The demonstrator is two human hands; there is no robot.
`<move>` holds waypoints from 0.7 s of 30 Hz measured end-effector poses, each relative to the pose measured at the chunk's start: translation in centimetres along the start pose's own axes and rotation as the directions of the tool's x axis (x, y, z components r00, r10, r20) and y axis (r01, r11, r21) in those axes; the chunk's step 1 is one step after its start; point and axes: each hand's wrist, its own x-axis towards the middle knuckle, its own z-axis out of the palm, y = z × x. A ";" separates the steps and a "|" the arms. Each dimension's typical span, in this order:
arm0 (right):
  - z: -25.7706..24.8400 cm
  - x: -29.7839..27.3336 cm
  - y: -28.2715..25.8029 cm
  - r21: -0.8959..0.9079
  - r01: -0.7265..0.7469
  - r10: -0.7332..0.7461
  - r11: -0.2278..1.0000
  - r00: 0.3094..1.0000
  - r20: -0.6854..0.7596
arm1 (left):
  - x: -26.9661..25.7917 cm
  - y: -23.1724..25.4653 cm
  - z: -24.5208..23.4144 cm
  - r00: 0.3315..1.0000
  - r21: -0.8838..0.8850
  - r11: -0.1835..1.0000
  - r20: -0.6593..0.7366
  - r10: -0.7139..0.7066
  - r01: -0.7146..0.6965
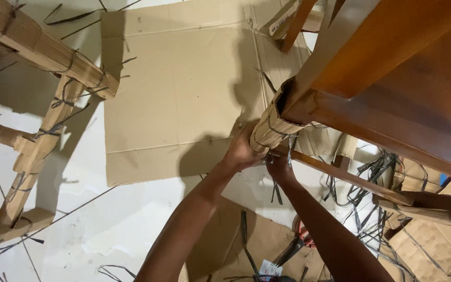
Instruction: Wrapping wooden chair legs with cardboard and securing them with plastic ties
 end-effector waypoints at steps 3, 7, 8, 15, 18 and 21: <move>2.9 0.3 2.9 -0.446 0.406 -0.488 0.798 0.869 -0.081 | -0.4 -1.8 0.1 0.997 0.181 0.981 0.000 0.073 -0.072; 7.1 -0.6 5.6 -0.119 -0.059 0.070 0.991 0.994 0.085 | -0.9 -0.5 -0.8 0.999 0.304 0.952 -0.009 0.037 -0.032; 7.8 -1.0 6.2 -0.137 -0.172 0.200 0.976 0.953 0.227 | -0.9 -0.2 -1.1 1.000 0.332 0.943 0.008 0.015 -0.017; 9.3 0.3 7.2 0.304 -0.290 0.231 0.907 0.949 0.215 | -1.7 2.4 -2.0 0.992 0.469 0.880 0.055 -0.111 0.073; 2.4 0.5 2.2 0.299 -0.257 0.187 0.919 0.952 0.243 | -3.4 2.9 -2.9 0.990 0.389 0.915 0.046 -0.133 0.104; -0.3 -0.7 -1.2 -0.527 0.464 -0.358 0.712 0.886 0.296 | -4.8 3.8 -4.0 0.992 0.355 0.934 0.096 -0.081 0.042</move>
